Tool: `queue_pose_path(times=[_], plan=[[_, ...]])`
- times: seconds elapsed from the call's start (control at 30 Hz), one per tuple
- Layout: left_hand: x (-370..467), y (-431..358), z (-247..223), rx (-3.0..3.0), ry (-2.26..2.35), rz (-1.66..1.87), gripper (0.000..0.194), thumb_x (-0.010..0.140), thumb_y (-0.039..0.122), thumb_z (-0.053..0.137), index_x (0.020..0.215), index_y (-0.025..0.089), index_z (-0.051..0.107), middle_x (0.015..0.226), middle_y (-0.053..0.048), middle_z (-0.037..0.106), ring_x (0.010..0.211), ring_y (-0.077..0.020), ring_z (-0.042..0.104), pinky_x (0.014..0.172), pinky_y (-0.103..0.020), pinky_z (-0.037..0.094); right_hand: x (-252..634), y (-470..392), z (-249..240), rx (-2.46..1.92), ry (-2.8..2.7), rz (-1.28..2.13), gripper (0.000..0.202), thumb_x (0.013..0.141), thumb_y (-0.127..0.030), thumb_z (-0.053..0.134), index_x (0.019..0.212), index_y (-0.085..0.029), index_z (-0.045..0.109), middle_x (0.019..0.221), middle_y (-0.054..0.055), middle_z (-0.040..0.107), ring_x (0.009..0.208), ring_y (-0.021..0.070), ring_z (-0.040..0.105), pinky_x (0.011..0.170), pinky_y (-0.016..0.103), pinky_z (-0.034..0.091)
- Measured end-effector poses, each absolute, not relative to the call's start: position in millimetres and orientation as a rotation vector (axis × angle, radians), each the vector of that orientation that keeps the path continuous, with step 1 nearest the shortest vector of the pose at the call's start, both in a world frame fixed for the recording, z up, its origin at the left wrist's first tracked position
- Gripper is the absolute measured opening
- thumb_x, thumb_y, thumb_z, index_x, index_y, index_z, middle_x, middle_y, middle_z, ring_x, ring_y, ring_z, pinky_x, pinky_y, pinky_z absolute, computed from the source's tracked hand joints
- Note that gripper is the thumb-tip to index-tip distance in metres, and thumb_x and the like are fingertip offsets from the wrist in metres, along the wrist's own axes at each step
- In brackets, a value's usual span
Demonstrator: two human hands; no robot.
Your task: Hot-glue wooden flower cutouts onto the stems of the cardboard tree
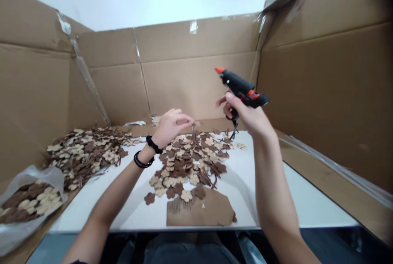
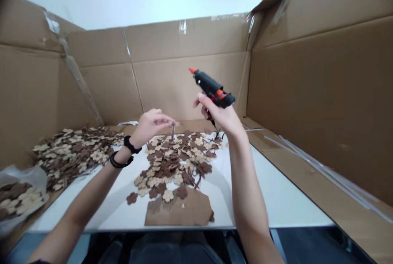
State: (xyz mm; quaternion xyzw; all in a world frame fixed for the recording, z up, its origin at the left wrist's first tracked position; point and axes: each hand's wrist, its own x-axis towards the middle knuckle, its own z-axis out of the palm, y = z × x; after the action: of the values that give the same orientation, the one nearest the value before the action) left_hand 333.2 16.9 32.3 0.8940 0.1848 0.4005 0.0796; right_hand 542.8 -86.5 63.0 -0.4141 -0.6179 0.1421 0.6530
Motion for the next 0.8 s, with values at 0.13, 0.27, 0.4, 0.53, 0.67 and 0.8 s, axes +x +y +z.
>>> queue_pose_path(times=[0.13, 0.27, 0.4, 0.53, 0.67, 0.8], plan=[[336.2, -8.3, 72.3, 2.256, 0.492, 1.491, 0.024, 0.083, 0.036, 0.06, 0.097, 0.019, 0.07, 0.074, -0.002, 0.066, 0.059, -0.0112, 0.052, 0.055, -0.022, 0.039, 545.5, -76.4, 52.3, -0.884, -1.378, 0.367, 0.048, 0.078, -0.062, 0.055, 0.074, -0.016, 0.063, 0.043, -0.004, 0.042, 0.038, 0.0066, 0.03, 0.041, 0.024, 0.023], [335.1, -14.9, 64.7, 2.138, 0.323, 1.535, 0.04, 0.09, 0.048, 0.044, 0.098, 0.018, 0.068, 0.101, -0.007, 0.069, 0.073, -0.0145, 0.059, 0.062, -0.023, 0.045, 543.8, -74.3, 49.0, -0.864, -1.332, 0.391, 0.059, 0.074, -0.072, 0.049, 0.065, -0.015, 0.061, 0.039, -0.005, 0.037, 0.035, 0.0055, 0.024, 0.041, 0.024, 0.019], [347.9, -9.6, 55.6, 1.989, 0.4, 1.463, 0.032, 0.086, 0.044, 0.052, 0.091, 0.016, 0.068, 0.08, -0.005, 0.069, 0.066, -0.0138, 0.059, 0.059, -0.022, 0.045, 534.0, -80.3, 51.8, -0.955, -1.316, 0.388, 0.055, 0.07, -0.071, 0.055, 0.066, -0.016, 0.059, 0.059, 0.005, 0.06, 0.044, 0.0087, 0.036, 0.044, 0.025, 0.026], [357.0, -4.4, 51.6, 1.718, 0.405, 1.423, 0.045, 0.08, 0.038, 0.062, 0.12, 0.018, 0.056, 0.091, -0.006, 0.071, 0.076, -0.0161, 0.065, 0.063, -0.022, 0.049, 532.2, -78.0, 50.5, -1.077, -1.238, 0.34, 0.051, 0.067, -0.068, 0.059, 0.069, -0.018, 0.06, 0.066, 0.006, 0.063, 0.058, 0.0155, 0.05, 0.054, 0.027, 0.036], [353.1, 0.2, 50.6, 1.53, 0.367, 1.311, 0.05, 0.079, 0.041, 0.064, 0.121, 0.014, 0.055, 0.093, -0.008, 0.071, 0.077, -0.0163, 0.067, 0.068, -0.024, 0.052, 535.1, -74.6, 48.7, -1.116, -1.26, 0.313, 0.043, 0.072, -0.062, 0.059, 0.069, -0.019, 0.06, 0.073, 0.005, 0.064, 0.07, 0.0183, 0.056, 0.065, 0.028, 0.04], [346.3, -1.6, 52.9, 1.562, 0.382, 1.181, 0.039, 0.08, 0.046, 0.061, 0.098, 0.012, 0.065, 0.086, -0.009, 0.072, 0.064, -0.0125, 0.065, 0.069, -0.025, 0.053, 534.1, -75.1, 50.2, -1.148, -1.339, 0.299, 0.042, 0.077, -0.059, 0.055, 0.064, -0.019, 0.058, 0.07, 0.004, 0.061, 0.072, 0.0177, 0.054, 0.07, 0.028, 0.039]])
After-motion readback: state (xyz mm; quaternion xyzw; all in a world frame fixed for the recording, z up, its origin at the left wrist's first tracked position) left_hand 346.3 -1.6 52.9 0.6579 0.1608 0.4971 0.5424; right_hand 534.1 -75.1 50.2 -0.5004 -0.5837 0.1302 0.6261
